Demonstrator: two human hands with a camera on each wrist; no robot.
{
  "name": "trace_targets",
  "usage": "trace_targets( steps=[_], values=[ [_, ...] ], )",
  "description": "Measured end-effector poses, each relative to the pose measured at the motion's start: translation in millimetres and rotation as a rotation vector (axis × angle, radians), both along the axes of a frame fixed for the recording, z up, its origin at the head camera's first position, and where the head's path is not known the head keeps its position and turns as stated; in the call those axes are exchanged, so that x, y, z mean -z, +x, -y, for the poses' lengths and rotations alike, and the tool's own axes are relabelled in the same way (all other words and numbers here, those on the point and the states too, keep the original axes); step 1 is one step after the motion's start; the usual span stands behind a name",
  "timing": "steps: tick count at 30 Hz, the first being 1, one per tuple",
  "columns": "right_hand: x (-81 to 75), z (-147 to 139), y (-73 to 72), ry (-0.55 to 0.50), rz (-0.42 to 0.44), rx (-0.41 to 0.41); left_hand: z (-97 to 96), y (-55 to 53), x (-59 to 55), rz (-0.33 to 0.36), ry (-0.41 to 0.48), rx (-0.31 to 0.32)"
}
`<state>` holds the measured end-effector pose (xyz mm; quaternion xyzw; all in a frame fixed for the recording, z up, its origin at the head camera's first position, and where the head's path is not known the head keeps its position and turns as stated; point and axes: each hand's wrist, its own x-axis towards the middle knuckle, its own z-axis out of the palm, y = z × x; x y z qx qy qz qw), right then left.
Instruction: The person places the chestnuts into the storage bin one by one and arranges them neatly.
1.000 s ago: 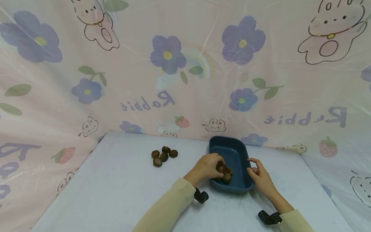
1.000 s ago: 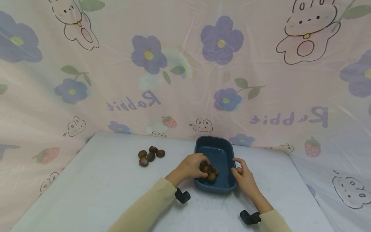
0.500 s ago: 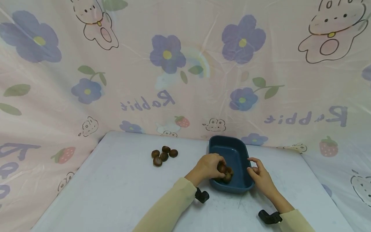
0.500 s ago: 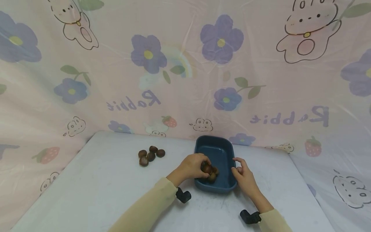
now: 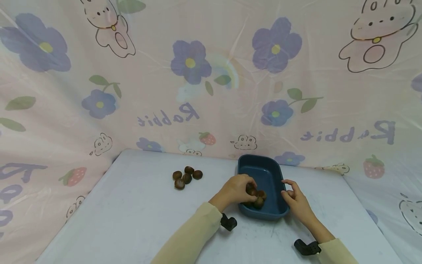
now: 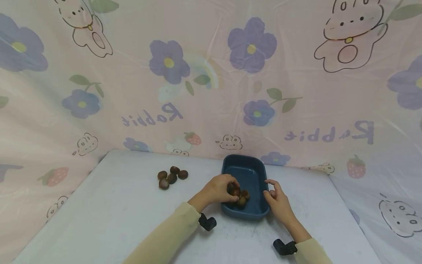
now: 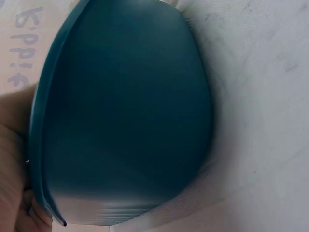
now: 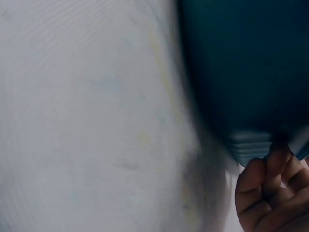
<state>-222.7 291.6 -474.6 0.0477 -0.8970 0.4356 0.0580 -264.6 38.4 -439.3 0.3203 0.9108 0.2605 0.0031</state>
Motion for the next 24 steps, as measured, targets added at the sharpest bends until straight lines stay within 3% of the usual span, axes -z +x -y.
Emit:
trace_targets(
  steps=[13,24],
  values=[
    [-0.8,0,-0.2,-0.007,0.010,-0.002,7.0,3.1,-5.8,0.133,0.159,0.029],
    [-1.4,0,-0.3,-0.015,0.023,-0.011,23.5,3.7,-11.8,0.142,0.263,0.029]
  ],
)
